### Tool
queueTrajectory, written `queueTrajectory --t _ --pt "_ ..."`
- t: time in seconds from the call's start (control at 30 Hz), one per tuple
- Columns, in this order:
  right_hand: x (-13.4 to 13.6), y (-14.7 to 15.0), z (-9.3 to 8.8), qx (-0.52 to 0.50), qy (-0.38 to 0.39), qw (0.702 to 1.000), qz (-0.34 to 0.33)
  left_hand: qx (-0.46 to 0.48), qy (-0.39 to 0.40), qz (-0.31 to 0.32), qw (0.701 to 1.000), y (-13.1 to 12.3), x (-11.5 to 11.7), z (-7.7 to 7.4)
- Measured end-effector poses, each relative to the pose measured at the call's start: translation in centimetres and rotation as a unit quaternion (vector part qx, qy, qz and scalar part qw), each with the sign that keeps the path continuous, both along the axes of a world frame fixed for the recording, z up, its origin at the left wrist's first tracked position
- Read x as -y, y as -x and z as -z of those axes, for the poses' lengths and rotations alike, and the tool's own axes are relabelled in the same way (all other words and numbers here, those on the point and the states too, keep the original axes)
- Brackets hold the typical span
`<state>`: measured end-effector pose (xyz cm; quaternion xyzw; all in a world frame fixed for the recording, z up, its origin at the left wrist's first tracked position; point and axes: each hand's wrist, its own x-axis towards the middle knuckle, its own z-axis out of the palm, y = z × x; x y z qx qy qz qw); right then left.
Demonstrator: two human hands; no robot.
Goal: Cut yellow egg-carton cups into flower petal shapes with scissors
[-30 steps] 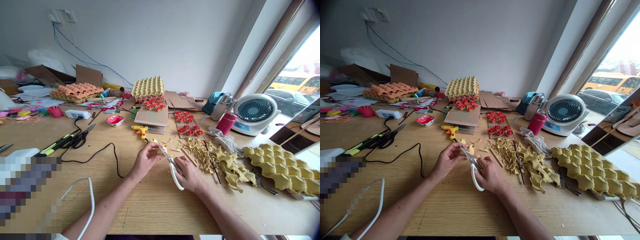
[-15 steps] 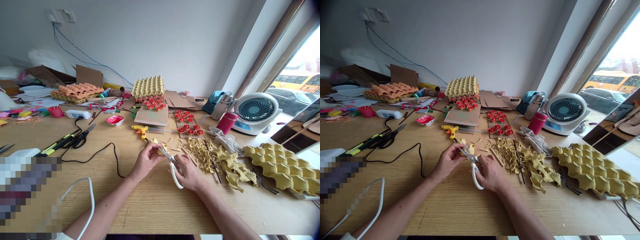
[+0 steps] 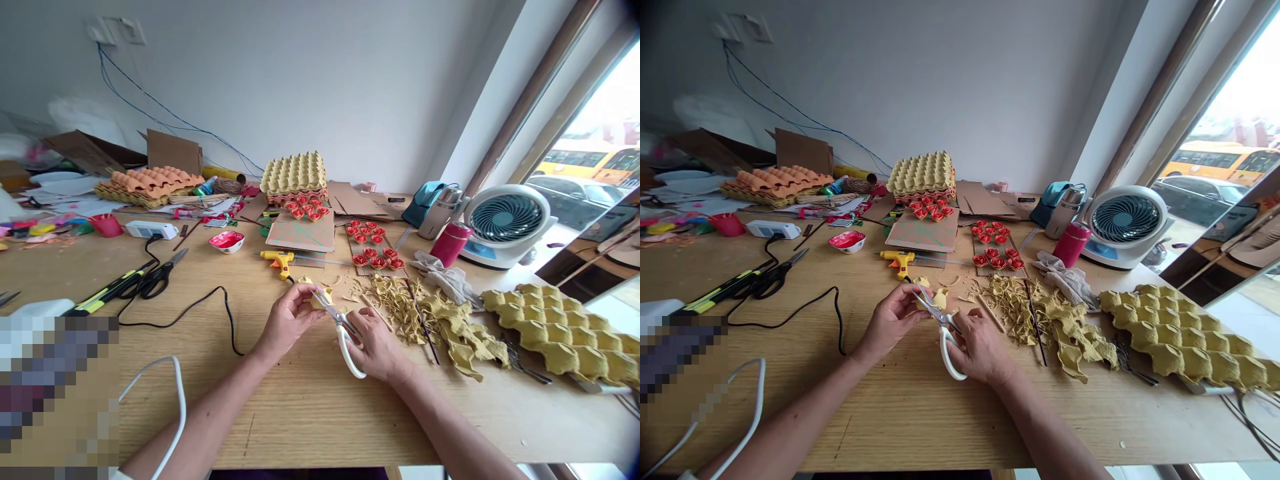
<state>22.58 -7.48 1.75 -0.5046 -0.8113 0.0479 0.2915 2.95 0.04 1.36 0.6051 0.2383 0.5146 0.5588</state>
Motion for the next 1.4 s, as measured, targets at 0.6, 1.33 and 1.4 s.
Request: queueTrajectory --t 0.6,1.33,1.4 --pt "-0.1 0.3 0.0 0.013 -0.003 1.000 0.018 -0.027 -0.039 -0.025 0.999 0.0 0.1 0.2" --pt "0.1 0.3 -0.3 0.015 -0.009 1.000 0.016 -0.047 -0.043 -0.046 0.997 -0.2 0.4 0.1" --pt "0.0 0.3 0.0 0.010 -0.009 1.000 0.021 -0.040 -0.029 -0.051 0.997 -0.2 0.3 0.0"
